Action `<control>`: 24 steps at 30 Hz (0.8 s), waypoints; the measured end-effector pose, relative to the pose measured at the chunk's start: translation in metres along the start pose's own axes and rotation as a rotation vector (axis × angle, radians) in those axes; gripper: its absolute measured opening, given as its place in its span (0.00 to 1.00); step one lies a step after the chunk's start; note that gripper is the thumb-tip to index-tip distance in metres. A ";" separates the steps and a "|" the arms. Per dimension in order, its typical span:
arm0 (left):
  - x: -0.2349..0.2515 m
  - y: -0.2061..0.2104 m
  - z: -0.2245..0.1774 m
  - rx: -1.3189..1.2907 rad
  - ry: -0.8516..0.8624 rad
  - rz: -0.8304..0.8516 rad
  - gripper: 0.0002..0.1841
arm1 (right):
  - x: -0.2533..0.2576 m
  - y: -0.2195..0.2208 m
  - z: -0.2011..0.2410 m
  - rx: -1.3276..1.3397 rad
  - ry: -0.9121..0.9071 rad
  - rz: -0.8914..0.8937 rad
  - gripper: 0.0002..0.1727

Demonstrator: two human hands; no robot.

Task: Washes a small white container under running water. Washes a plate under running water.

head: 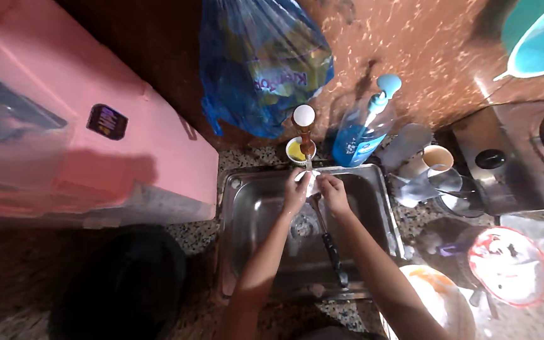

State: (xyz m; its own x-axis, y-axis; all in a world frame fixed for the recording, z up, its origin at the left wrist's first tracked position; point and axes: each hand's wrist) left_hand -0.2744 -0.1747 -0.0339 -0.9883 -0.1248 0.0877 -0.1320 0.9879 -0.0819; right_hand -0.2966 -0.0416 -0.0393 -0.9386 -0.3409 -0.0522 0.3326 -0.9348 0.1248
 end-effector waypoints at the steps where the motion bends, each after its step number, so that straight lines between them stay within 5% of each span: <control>1: -0.001 -0.003 -0.003 0.005 0.008 0.003 0.10 | -0.002 0.000 0.001 0.006 -0.007 0.010 0.15; 15: -0.003 -0.013 -0.021 0.119 0.027 0.091 0.10 | -0.003 -0.004 0.013 -0.035 -0.093 0.025 0.14; 24: 0.017 -0.016 -0.006 0.064 0.164 0.167 0.09 | -0.001 -0.013 0.025 0.015 0.047 0.072 0.16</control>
State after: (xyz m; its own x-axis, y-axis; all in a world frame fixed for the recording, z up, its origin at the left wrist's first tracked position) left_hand -0.2884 -0.1919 -0.0253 -0.9719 0.0622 0.2272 0.0229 0.9849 -0.1715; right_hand -0.3021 -0.0263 -0.0160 -0.9069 -0.4119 -0.0889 0.3974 -0.9061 0.1448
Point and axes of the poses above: each hand's wrist, its own x-axis towards the middle knuckle, its own y-axis out of the palm, z = x × y, and after that the axes turned 6 degrees about z, right-handed
